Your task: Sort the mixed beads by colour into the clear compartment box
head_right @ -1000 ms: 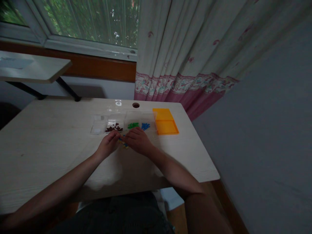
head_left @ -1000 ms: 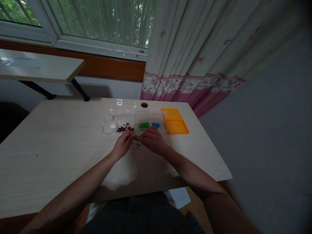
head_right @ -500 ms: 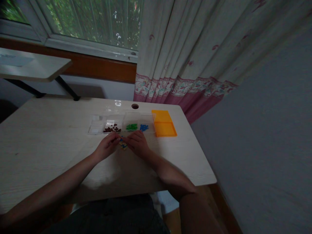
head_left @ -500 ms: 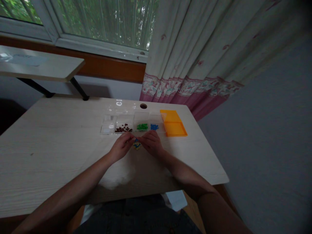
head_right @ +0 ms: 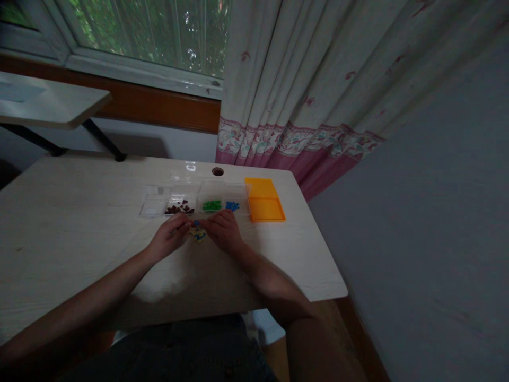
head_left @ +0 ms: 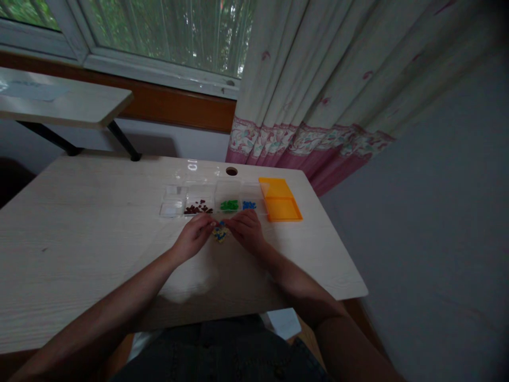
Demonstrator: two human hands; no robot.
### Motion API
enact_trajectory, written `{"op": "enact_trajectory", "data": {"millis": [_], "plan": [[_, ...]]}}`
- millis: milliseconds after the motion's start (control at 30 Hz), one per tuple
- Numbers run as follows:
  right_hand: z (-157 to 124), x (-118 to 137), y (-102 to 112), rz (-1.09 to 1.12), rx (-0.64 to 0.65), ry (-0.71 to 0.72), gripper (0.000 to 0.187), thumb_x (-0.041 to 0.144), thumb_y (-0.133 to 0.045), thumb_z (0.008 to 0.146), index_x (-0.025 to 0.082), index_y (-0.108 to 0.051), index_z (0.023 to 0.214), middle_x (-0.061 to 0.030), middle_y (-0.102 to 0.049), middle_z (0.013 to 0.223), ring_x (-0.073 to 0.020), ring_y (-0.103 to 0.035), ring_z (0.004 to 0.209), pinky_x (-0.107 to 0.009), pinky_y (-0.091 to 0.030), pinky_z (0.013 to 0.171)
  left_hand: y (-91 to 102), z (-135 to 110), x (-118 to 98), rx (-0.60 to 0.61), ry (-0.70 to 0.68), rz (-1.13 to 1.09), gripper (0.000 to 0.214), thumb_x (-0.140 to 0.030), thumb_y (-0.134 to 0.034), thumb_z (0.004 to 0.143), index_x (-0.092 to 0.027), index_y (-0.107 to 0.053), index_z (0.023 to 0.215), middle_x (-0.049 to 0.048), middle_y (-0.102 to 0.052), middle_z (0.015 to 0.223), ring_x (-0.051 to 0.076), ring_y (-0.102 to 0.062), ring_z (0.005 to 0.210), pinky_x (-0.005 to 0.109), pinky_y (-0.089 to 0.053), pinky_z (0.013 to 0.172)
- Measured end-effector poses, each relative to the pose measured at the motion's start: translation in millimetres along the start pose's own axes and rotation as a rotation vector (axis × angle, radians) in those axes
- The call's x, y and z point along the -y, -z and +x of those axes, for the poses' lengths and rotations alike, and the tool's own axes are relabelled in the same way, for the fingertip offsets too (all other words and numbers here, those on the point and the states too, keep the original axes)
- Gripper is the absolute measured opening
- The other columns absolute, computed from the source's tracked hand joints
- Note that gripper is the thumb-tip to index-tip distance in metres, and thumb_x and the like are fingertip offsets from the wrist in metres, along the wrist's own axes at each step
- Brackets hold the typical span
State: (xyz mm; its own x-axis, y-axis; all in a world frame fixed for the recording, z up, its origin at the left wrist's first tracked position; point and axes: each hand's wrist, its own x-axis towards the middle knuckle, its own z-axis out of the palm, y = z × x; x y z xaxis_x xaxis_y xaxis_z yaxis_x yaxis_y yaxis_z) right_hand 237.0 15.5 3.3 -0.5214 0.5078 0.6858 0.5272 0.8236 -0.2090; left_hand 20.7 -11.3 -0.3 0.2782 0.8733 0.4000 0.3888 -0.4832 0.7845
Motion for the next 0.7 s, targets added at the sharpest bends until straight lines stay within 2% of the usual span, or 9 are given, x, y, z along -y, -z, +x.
{"op": "enact_trajectory", "data": {"millis": [167, 267, 400, 567, 700], "plan": [[3, -26, 10, -0.098, -0.102, -0.13, 0.018, 0.028, -0.059, 0.093, 0.028, -0.075, 0.1, -0.0031, -0.07, 0.082, -0.0171, -0.058, 0.083, -0.035, -0.043, 0.083, 1.5, 0, 8, -0.053, 0.025, 0.06, 0.027, -0.033, -0.045, 0.098, -0.019, -0.068, 0.099, 0.0056, -0.059, 0.087, 0.017, -0.055, 0.083, 0.029, -0.045, 0.074], [3, -50, 18, -0.156, -0.086, -0.248, 0.018, 0.031, -0.06, 0.092, 0.027, -0.076, 0.1, -0.0042, -0.071, 0.084, -0.0189, -0.057, 0.086, -0.036, -0.041, 0.085, 3.0, 1, 9, -0.086, 0.05, 0.078, 0.028, -0.033, -0.045, 0.098, -0.019, -0.069, 0.098, 0.0053, -0.059, 0.086, 0.017, -0.055, 0.081, 0.029, -0.045, 0.072], [-1, -72, 21, -0.209, -0.059, -0.321, 0.019, 0.033, -0.06, 0.092, 0.024, -0.077, 0.096, -0.0043, -0.072, 0.082, -0.0193, -0.056, 0.087, -0.035, -0.038, 0.086, 4.2, 2, 7, -0.093, 0.066, 0.073, 0.028, -0.033, -0.045, 0.098, -0.019, -0.069, 0.098, 0.0053, -0.059, 0.085, 0.017, -0.055, 0.081, 0.029, -0.045, 0.072], [-6, -77, 19, -0.26, 0.023, -0.392, 0.019, 0.033, -0.06, 0.092, 0.024, -0.077, 0.094, -0.0035, -0.072, 0.085, -0.0181, -0.054, 0.09, -0.033, -0.035, 0.085, 3.4, 1, 6, -0.078, 0.04, 0.081, 0.026, -0.032, -0.047, 0.097, -0.018, -0.07, 0.098, 0.0038, -0.055, 0.08, 0.015, -0.052, 0.075, 0.028, -0.042, 0.067], [-6, -76, 19, -0.304, 0.08, -0.437, 0.02, 0.037, -0.062, 0.091, 0.026, -0.078, 0.092, -0.0033, -0.071, 0.09, -0.0193, -0.053, 0.095, -0.034, -0.033, 0.086, 2.8, 0, 8, -0.079, 0.012, 0.082, 0.025, -0.029, -0.047, 0.097, -0.017, -0.069, 0.098, 0.004, -0.056, 0.082, 0.015, -0.053, 0.079, 0.027, -0.043, 0.07]]}}
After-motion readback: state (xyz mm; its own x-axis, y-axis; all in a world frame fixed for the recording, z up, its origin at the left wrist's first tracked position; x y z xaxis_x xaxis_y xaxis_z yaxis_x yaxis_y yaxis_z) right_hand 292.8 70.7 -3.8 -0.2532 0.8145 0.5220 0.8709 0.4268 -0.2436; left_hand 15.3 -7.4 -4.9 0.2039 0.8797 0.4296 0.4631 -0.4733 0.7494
